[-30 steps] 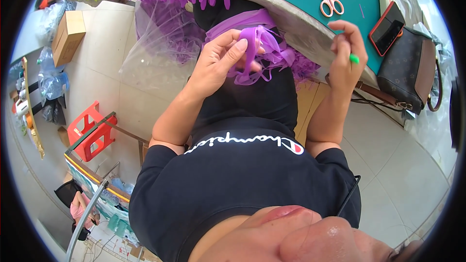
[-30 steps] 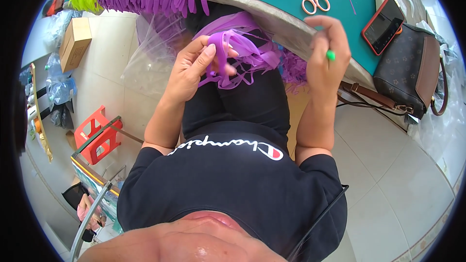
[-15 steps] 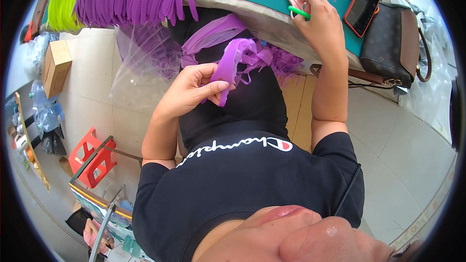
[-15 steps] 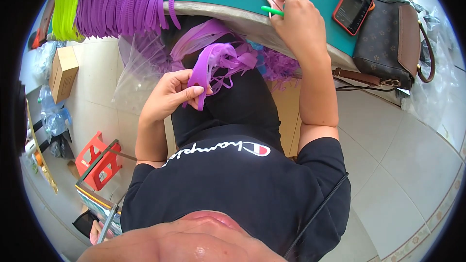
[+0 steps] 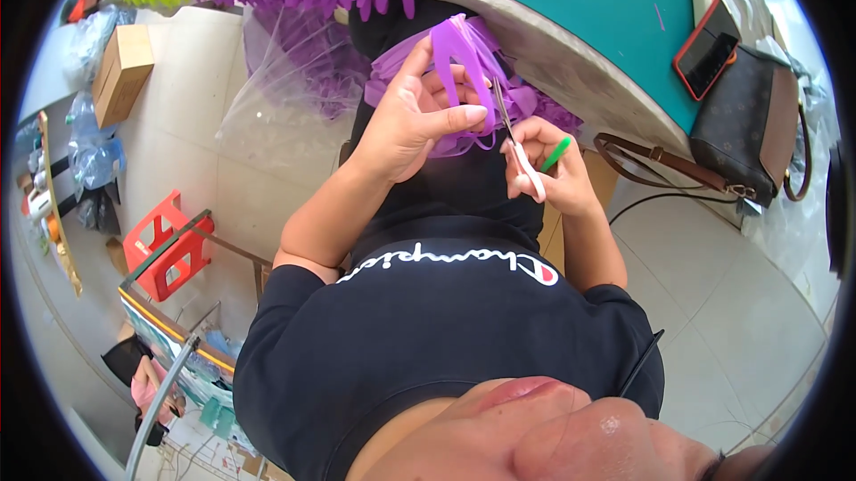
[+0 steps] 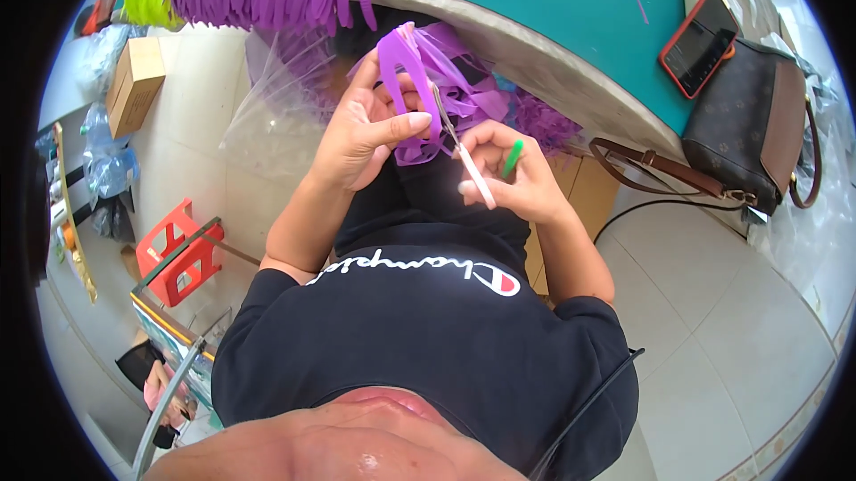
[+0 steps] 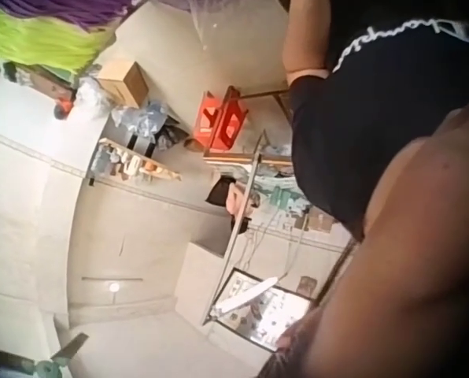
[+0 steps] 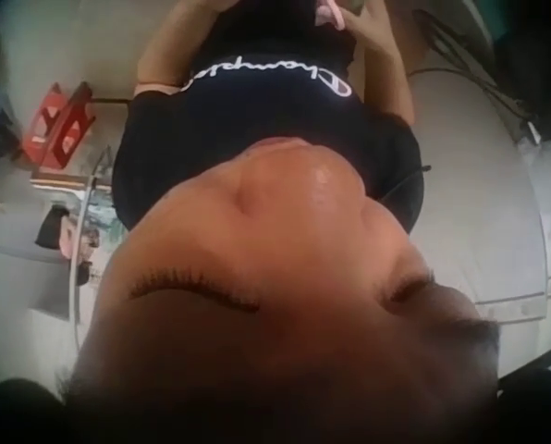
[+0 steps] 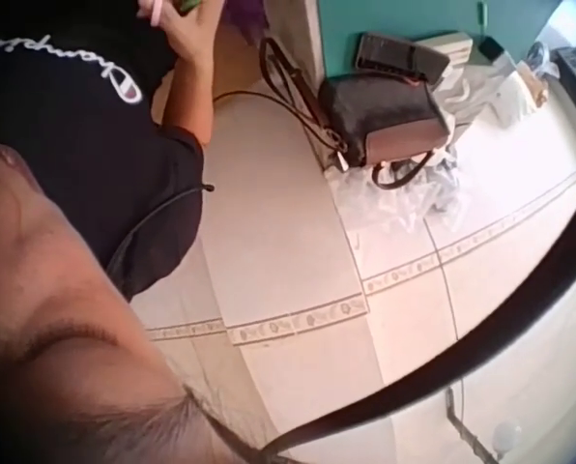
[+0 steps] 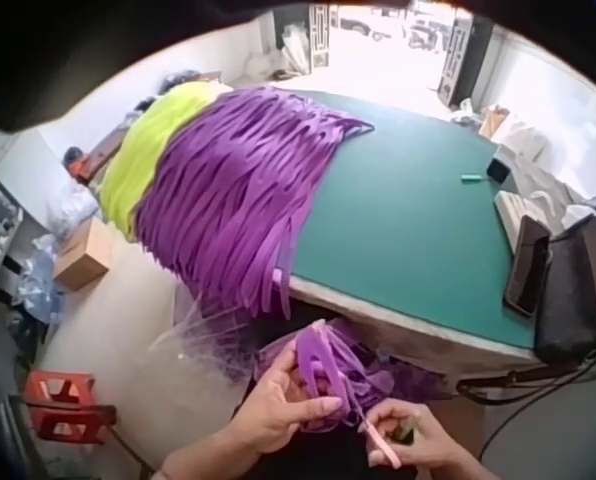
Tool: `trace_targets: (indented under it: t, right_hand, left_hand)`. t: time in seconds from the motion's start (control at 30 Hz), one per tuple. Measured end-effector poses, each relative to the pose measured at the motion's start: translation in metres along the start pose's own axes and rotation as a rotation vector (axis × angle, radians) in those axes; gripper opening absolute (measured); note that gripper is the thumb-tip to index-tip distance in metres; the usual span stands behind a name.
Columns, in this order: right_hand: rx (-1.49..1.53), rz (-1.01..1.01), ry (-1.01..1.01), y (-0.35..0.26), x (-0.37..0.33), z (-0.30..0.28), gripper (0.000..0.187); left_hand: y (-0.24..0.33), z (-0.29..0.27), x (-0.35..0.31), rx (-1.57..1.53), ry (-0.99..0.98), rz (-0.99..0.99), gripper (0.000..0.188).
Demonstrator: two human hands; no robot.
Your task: Bundling and marking purple mesh fabric strips at a factory workstation.
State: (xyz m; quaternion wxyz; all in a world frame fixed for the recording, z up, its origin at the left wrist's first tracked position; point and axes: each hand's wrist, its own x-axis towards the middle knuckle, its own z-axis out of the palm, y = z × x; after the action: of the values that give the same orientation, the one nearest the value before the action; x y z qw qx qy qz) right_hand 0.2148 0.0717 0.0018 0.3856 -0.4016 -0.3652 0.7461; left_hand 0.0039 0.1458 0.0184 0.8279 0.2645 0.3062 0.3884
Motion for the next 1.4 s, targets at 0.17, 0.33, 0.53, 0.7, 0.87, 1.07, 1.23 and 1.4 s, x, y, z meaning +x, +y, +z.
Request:
trace_targets:
  t: [0.17, 0.33, 0.53, 0.7, 0.87, 1.07, 1.23, 1.4]
  right_hand:
    - [0.135, -0.006, -0.039, 0.009, -0.005, -0.004, 0.046]
    - [0.081, -0.077, 0.060, 0.006, -0.008, 0.002, 0.035]
    - [-0.041, -0.058, 0.057, -0.002, -0.006, 0.004, 0.036]
    - [0.114, 0.065, -0.057, 0.009, -0.009, 0.006, 0.045]
    - [0.141, 0.057, -0.077, 0.008, -0.009, 0.011, 0.049]
    - [0.055, 0.047, -0.033, 0.011, -0.007, 0.012, 0.048]
    - [0.016, 0.036, -0.014, 0.006, -0.006, 0.015, 0.045]
    - [0.019, 0.048, -0.013, 0.006, -0.007, 0.014, 0.044]
  left_hand:
    - [0.001, -0.006, -0.004, -0.025, -0.002, 0.022, 0.078]
    - [0.003, -0.008, -0.004, 0.007, 0.003, 0.009, 0.081]
    - [-0.002, -0.005, -0.006, -0.006, -0.023, 0.051, 0.084]
    - [-0.006, -0.007, -0.005, -0.047, -0.036, 0.097, 0.086]
    - [-0.005, -0.005, -0.005, -0.044, -0.022, 0.108, 0.086]
    - [-0.004, -0.003, -0.005, -0.014, -0.008, 0.102, 0.085]
    - [-0.006, -0.002, -0.006, 0.000, 0.007, 0.120, 0.084]
    - [-0.006, -0.002, -0.006, 0.014, 0.007, 0.120, 0.084]
